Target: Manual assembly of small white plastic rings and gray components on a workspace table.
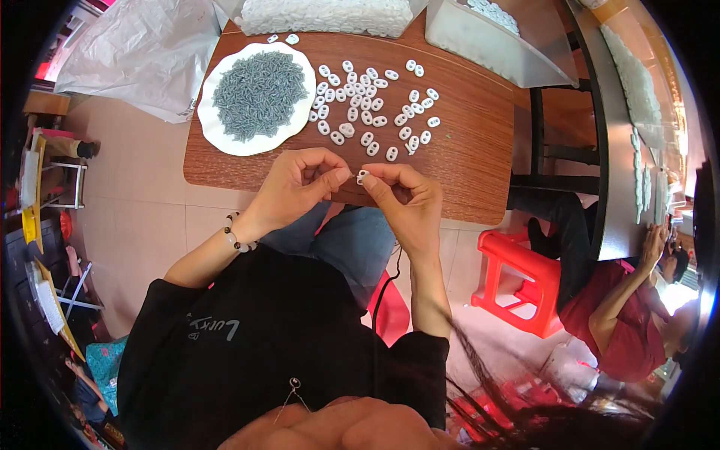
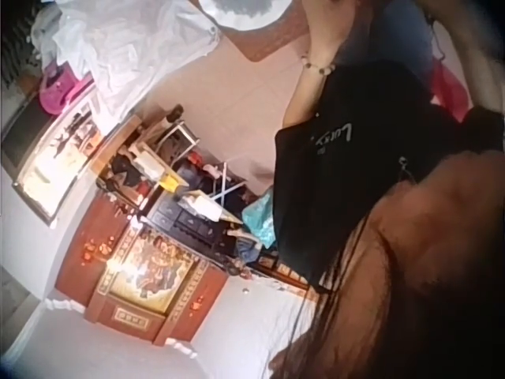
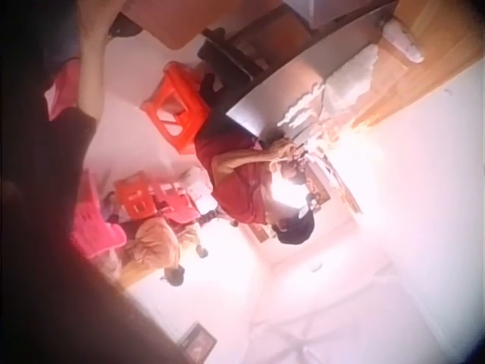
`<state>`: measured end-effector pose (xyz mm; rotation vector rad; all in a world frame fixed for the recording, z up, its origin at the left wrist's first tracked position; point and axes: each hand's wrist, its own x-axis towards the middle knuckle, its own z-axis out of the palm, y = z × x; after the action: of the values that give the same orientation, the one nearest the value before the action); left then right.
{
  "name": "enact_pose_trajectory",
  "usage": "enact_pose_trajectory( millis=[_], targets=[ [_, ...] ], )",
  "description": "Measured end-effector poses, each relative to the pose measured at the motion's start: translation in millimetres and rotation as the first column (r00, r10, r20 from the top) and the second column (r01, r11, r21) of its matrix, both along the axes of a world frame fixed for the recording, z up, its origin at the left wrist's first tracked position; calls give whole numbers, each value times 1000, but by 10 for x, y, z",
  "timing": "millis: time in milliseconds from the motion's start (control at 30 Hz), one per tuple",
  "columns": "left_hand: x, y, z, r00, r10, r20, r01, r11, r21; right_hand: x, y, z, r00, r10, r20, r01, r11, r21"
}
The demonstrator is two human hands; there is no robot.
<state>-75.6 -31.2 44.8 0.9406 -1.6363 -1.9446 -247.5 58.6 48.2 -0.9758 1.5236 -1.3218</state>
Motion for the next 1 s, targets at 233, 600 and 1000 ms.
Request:
enact_pose_trajectory(
  millis=[233, 600, 1000],
  targets=[
    [16, 9, -37, 1000, -10, -16, 10, 999, 31, 18, -9, -32, 1000, -2, -25, 2, 1000, 10],
    [32, 34, -53, 1000, 0, 14, 0, 1000, -2, 63, 2, 54, 996, -18, -85, 18, 1000, -1],
    [36, 58, 12, 999, 38, 29, -39, 999, 6, 69, -18, 54, 990, 18, -138, -15, 1000, 17]
  ],
)
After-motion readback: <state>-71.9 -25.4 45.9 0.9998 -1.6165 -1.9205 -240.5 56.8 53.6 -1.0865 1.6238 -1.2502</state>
